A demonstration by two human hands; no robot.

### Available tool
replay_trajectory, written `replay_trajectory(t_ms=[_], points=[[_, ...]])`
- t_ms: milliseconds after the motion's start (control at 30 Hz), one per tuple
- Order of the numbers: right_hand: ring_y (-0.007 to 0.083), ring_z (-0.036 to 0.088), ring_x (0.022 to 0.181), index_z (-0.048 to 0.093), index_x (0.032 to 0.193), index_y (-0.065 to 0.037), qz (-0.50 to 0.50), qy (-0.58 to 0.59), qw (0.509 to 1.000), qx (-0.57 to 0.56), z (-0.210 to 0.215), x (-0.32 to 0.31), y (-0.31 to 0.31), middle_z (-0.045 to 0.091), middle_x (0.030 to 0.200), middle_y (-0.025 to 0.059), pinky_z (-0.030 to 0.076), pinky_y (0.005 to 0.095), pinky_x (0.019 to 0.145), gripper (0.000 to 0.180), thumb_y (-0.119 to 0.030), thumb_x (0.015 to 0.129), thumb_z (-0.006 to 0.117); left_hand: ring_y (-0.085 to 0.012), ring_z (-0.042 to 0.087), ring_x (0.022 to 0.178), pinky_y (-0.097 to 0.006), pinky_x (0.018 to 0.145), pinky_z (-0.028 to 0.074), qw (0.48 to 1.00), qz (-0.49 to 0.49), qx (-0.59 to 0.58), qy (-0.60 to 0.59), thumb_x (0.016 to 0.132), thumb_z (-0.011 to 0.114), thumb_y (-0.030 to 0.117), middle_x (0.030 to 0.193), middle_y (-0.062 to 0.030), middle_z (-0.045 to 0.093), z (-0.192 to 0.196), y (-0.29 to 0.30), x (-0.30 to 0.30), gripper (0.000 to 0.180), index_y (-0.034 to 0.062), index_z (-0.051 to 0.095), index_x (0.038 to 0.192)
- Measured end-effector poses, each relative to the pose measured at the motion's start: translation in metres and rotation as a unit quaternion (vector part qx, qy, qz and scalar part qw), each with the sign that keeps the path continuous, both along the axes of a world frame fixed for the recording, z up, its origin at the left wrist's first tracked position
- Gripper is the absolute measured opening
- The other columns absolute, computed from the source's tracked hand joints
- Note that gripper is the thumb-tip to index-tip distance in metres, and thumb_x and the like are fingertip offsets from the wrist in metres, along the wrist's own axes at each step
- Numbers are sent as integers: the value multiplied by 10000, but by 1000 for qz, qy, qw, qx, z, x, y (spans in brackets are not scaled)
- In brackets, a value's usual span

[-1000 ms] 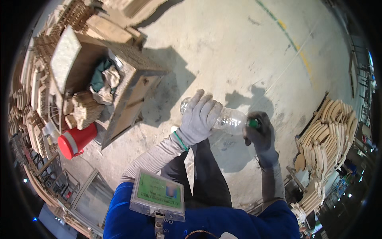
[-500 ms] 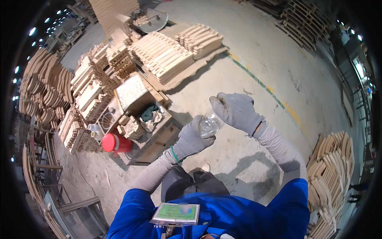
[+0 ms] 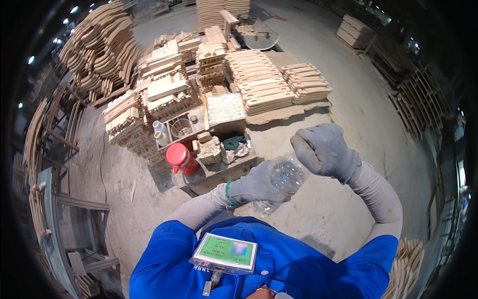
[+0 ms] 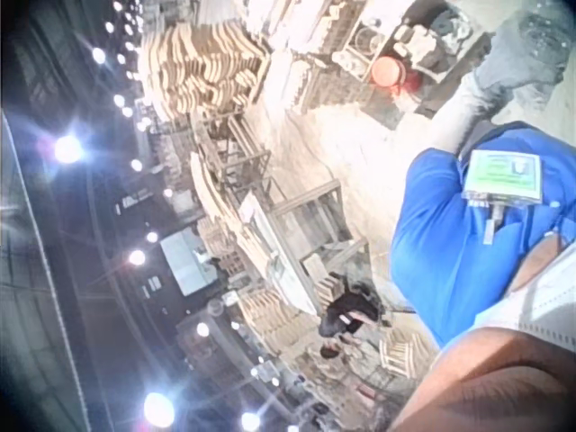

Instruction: The person applies a liquid finish to wooden chair frames using a brush. They dip the brush into a can, coat the chair parts, and occasionally mix the liquid in the can with a tool while squatting. The person also adds liquid from a bottle into the can during the process.

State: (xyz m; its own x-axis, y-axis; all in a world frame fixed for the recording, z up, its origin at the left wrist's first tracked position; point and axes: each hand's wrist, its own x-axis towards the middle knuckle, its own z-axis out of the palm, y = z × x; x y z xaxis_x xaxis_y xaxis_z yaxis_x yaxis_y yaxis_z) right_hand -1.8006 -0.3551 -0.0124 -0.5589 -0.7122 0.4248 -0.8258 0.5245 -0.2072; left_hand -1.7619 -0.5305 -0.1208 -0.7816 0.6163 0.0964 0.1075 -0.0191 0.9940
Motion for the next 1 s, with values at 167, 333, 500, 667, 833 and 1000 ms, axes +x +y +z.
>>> replay_trajectory(t_ms=[167, 333, 500, 667, 833, 1000], points=[[290, 531, 537, 523, 662, -75, 78, 17, 997, -8, 14, -11, -38, 525, 597, 102, 407, 359, 505, 159, -182, 779, 538, -151, 591, 900, -291, 805, 477, 981, -135, 87, -111, 541, 809, 98, 992, -59, 608, 6, -39, -12, 731, 43, 486, 1194], [288, 547, 548, 544, 690, -70, 9, -13, 1000, -12, 7, -41, -48, 533, 605, 98, 417, 351, 514, 168, -180, 817, 535, -211, 625, 864, -336, 769, 528, 919, -142, 232, -286, 675, 773, 310, 1003, -111, 621, -12, -70, -35, 676, 14, 480, 1207], [275, 558, 570, 553, 719, -76, -9, 83, 996, -28, -8, -52, -46, 550, 646, 100, 425, 358, 508, 162, -194, 830, 539, -249, 631, 940, -363, 837, 526, 728, -150, 438, -506, 903, 493, 408, 1056, -138, 621, -94, -69, -29, 528, -2, 475, 1236], [337, 610, 636, 525, 758, -43, -240, 7, 968, 70, -53, -61, -13, 610, 715, 214, 462, 405, 561, 421, -394, 921, 358, -184, 606, 855, -306, 774, 509, 877, 201, 292, -325, 960, 403, 250, 959, -99, 610, -91, -53, -48, 289, 45, 557, 1094], [273, 565, 507, 511, 788, -37, -338, -470, 803, -140, -49, -69, 13, 578, 636, 173, 443, 386, 461, 393, -369, 920, 349, -206, 509, 810, -298, 760, 423, 853, 470, 106, 202, 906, 410, 104, 885, -114, 541, -63, -48, -65, 201, -22, 566, 927], [240, 522, 493, 481, 783, -21, -366, -429, 792, -236, -29, -47, -2, 519, 607, 130, 423, 370, 435, 296, -277, 893, 383, -89, 417, 658, -229, 613, 369, 842, 453, 216, 198, 936, 340, 131, 788, -46, 496, -54, -43, -82, 237, -23, 520, 925]])
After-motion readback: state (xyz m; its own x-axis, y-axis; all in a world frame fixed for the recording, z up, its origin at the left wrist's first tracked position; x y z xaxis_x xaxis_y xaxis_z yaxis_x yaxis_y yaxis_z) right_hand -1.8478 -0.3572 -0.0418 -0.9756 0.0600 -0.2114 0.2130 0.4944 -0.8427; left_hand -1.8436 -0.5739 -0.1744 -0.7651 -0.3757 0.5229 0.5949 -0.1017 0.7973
